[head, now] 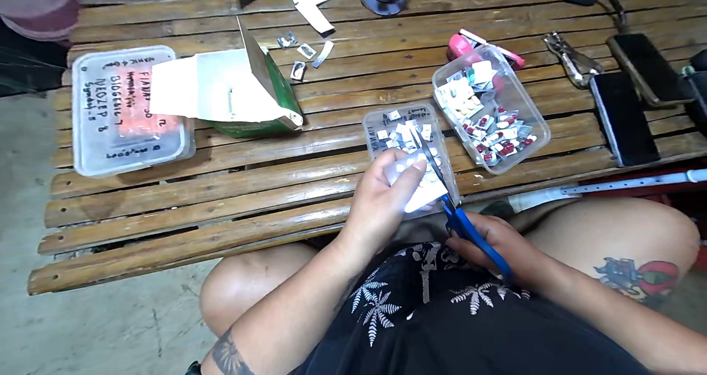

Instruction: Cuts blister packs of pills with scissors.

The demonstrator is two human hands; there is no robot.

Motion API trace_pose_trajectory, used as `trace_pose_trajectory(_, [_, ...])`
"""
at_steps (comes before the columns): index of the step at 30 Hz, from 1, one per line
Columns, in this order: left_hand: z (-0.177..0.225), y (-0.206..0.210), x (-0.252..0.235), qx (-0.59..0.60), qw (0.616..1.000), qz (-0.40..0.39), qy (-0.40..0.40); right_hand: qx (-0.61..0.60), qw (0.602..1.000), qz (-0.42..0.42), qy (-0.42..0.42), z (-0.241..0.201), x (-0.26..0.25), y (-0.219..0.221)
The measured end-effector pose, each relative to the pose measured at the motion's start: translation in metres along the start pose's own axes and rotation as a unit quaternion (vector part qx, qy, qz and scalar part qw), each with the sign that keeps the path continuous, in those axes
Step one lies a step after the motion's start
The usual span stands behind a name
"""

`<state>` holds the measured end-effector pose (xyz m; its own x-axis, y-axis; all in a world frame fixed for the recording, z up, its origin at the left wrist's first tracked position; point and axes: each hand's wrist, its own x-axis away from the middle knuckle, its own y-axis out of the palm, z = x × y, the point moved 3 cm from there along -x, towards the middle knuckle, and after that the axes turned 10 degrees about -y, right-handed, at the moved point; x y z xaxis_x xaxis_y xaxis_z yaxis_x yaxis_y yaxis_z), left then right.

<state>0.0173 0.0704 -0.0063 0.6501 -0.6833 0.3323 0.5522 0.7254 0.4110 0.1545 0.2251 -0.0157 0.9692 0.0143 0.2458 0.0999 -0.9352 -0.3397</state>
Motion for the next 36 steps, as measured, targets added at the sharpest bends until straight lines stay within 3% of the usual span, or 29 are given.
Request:
trace_pose_trajectory(19, [-0.0012,0.0014,0.0015,-0.055,0.997,-0.039,0.021,-0.067,0.997,-0.006,-0.026,-0.0019,0.0004,0.0042])
trace_pose_trajectory(36, [-0.0047,0.0014,-0.0008,-0.061,0.998,-0.031,0.008,-0.012,0.999,0.018,-0.032,0.0006,0.0007,0.0027])
